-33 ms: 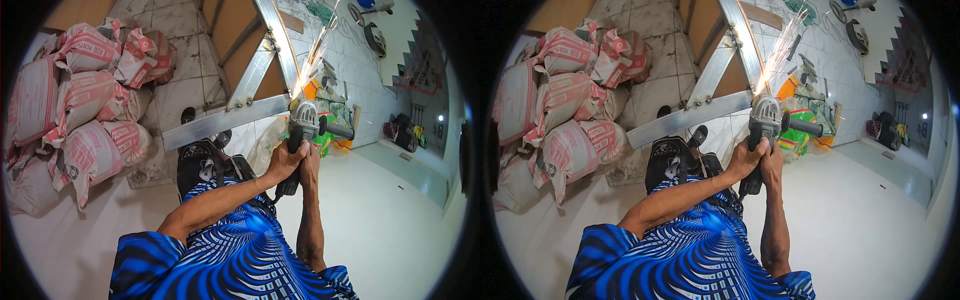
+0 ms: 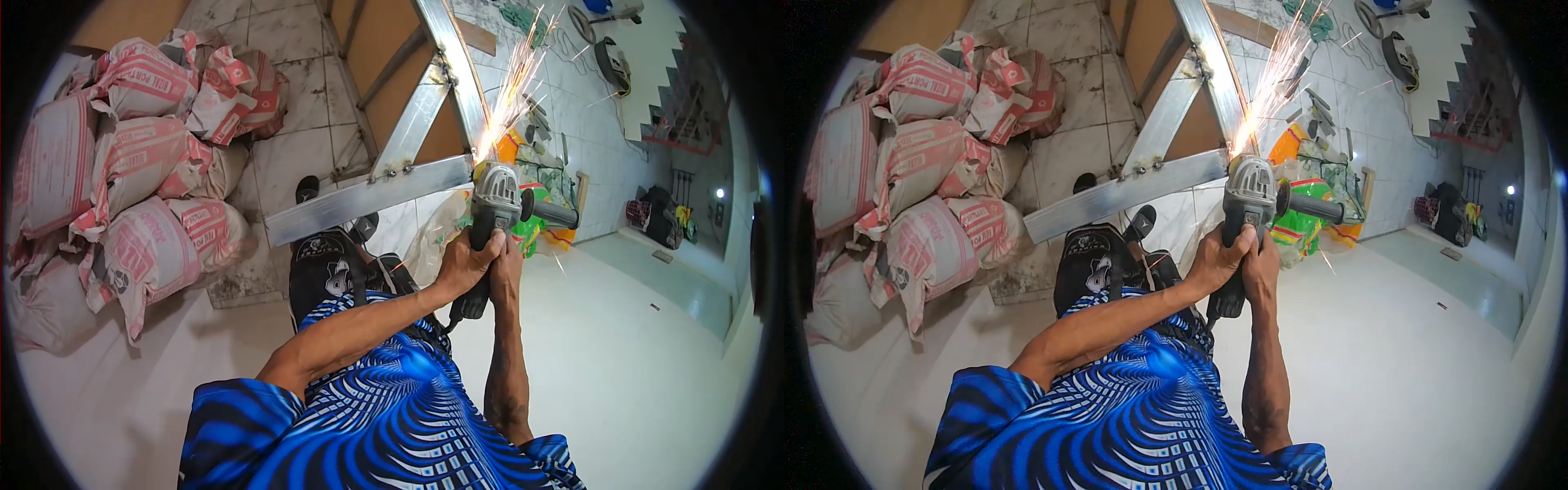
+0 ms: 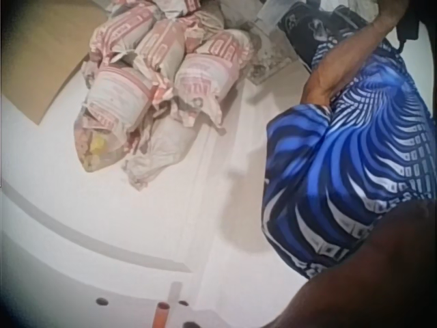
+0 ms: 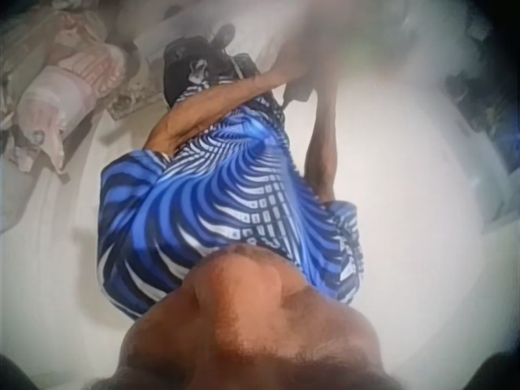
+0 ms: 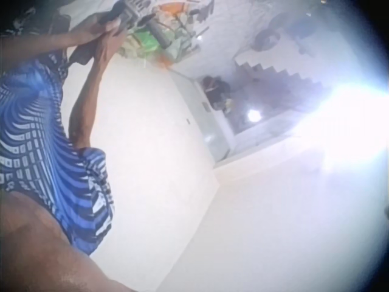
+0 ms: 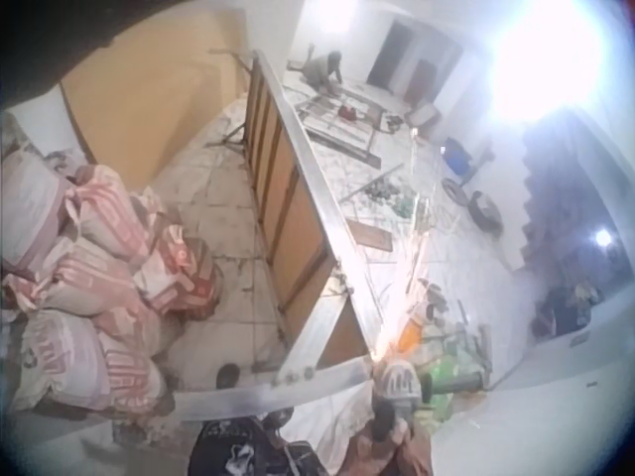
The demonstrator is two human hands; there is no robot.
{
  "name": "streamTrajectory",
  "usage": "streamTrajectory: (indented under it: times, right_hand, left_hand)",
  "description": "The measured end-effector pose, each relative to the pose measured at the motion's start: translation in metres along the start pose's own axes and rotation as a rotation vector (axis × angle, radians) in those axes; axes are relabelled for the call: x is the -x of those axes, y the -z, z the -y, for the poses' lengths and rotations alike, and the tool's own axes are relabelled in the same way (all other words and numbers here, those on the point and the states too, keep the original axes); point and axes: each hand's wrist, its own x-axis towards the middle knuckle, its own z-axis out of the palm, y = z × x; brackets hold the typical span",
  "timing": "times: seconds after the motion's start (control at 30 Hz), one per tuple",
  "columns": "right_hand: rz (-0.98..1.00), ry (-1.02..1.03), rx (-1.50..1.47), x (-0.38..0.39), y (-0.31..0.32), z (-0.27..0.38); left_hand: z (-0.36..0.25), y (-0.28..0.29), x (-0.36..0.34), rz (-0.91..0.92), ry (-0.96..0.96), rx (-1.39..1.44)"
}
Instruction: The person uses a power grinder to smooth the edges of a metal frame, moving the tool along the length of the metal while holding the frame steady.
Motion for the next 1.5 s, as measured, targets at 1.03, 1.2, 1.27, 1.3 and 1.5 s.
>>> streamTrajectory:
  times: [1.03,1.2,1.27,1.3,1.5]
  right_hand:
    - [0.033,-0.058,-0.059,0.005,0.004,0.007]
    - [0.017,-0.008,0.023,0.0,0.001,0.011]
    - [0.008,-0.012,-0.006,-0.001,0.001,0.016]
    - [0.005,-0.032,-0.056,-0.002,0.001,0.018]
    - [-0.001,-0.075,-0.115,0.006,0.004,0.016]
  left_hand:
    - [-0.001,-0.004,0.004,0.012,0.018,0.046]
    - [-0.001,-0.003,-0.001,-0.008,-0.004,0.078]
    - [-0.006,-0.002,-0.003,-0.01,0.017,0.068]
    - [-0.008,-0.003,-0.004,0.0,0.034,0.047]
    - [-0.015,-0.003,0.006,0.016,0.031,-0.023]
